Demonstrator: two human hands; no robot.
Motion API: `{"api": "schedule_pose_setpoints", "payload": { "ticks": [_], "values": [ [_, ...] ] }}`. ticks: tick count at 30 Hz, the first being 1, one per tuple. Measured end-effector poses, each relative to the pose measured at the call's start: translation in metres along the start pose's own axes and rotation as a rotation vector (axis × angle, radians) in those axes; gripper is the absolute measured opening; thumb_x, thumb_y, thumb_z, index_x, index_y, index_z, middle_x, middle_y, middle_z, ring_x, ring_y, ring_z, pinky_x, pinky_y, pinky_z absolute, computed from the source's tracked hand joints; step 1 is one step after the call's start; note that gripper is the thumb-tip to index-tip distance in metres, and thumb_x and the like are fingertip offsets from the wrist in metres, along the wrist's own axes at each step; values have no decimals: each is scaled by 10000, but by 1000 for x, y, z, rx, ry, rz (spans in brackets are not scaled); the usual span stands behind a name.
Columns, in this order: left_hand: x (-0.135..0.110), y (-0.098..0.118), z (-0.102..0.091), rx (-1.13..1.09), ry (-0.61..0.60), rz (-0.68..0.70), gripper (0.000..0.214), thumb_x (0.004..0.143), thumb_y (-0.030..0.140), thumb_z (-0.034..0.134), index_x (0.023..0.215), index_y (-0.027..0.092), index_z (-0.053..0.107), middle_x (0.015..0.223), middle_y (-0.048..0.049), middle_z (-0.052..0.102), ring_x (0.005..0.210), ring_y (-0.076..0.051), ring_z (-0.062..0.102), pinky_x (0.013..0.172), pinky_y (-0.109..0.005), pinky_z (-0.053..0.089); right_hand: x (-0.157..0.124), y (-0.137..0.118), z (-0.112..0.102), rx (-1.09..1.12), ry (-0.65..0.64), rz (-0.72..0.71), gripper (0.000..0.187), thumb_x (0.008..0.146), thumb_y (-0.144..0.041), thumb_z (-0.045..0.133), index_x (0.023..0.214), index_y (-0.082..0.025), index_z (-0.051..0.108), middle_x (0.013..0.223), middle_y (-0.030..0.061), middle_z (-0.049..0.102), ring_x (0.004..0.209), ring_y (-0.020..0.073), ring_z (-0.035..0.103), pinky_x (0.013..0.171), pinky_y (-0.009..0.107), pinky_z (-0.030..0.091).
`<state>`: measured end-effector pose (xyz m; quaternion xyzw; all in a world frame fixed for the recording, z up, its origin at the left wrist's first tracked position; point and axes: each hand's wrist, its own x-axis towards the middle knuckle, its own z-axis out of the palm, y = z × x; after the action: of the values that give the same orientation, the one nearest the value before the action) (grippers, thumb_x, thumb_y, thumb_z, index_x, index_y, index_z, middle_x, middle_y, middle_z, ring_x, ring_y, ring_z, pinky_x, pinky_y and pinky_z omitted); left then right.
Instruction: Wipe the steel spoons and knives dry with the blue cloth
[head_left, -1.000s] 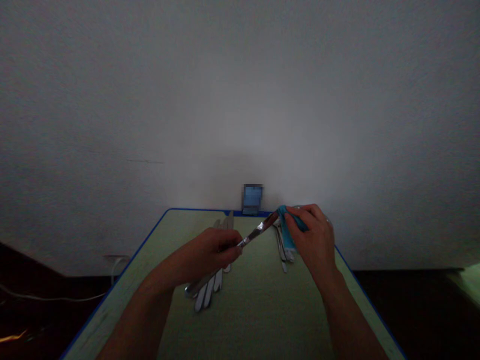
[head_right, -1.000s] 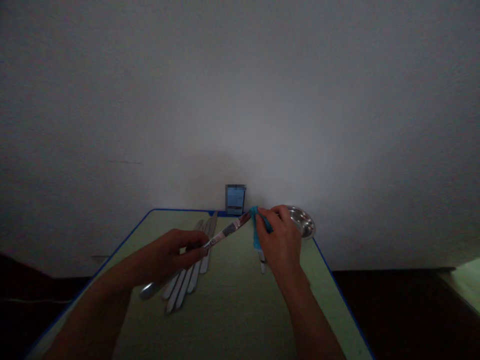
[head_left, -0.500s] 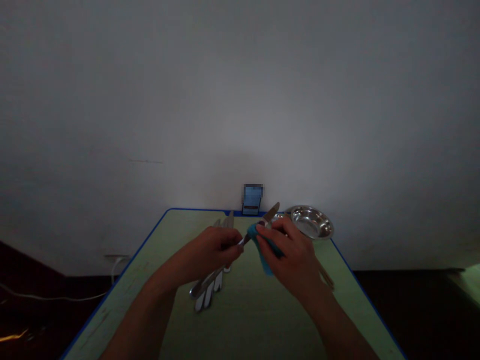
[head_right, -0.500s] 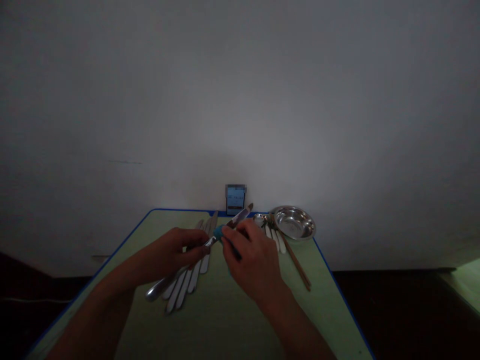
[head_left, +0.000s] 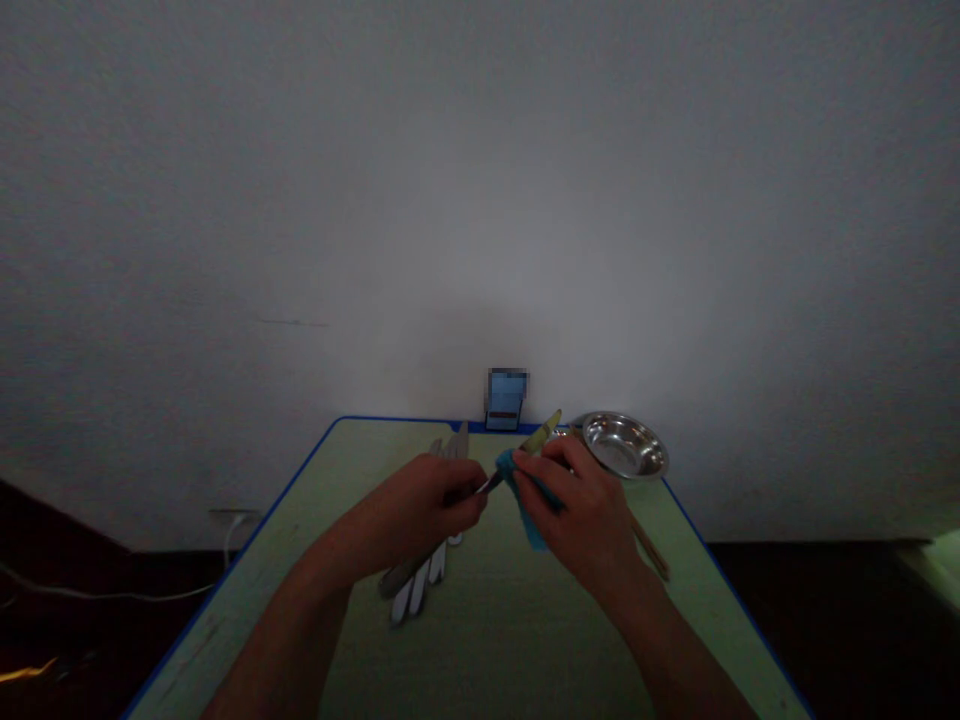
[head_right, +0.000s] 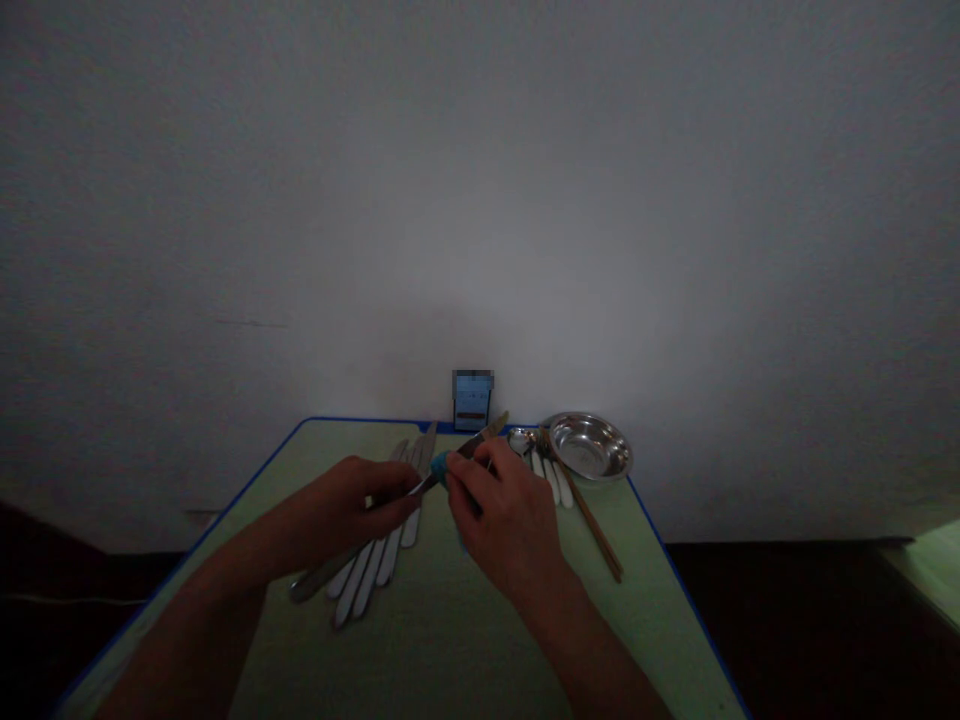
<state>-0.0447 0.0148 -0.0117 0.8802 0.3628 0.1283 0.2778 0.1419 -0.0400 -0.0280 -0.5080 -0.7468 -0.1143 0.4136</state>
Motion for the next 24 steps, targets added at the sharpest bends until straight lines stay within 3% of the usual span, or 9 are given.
{"api": "schedule_pose_setpoints", "payload": {
  "ticks": [10, 24],
  "values": [
    [-5, 0, -3, -25, -17, 10, 218, 843, 273, 424, 658, 171, 482, 538, 59, 406, 512, -79, 357, 495, -209, 258, 4, 9, -2, -42, 72, 9, 164, 831, -195, 567, 942, -153, 680, 821, 56, 592, 718, 134, 575, 644, 267, 491],
    [-13, -2, -6, -33, -52, 56, 220, 853, 284, 414, 682, 173, 498, 539, 55, 411, 500, -81, 373, 492, -210, 259, 6, 21, -7, -121, 117, 133, 156, 824, -237, 566, 921, -211, 685, 823, 35, 594, 735, 147, 580, 642, 287, 487]
  ]
}}
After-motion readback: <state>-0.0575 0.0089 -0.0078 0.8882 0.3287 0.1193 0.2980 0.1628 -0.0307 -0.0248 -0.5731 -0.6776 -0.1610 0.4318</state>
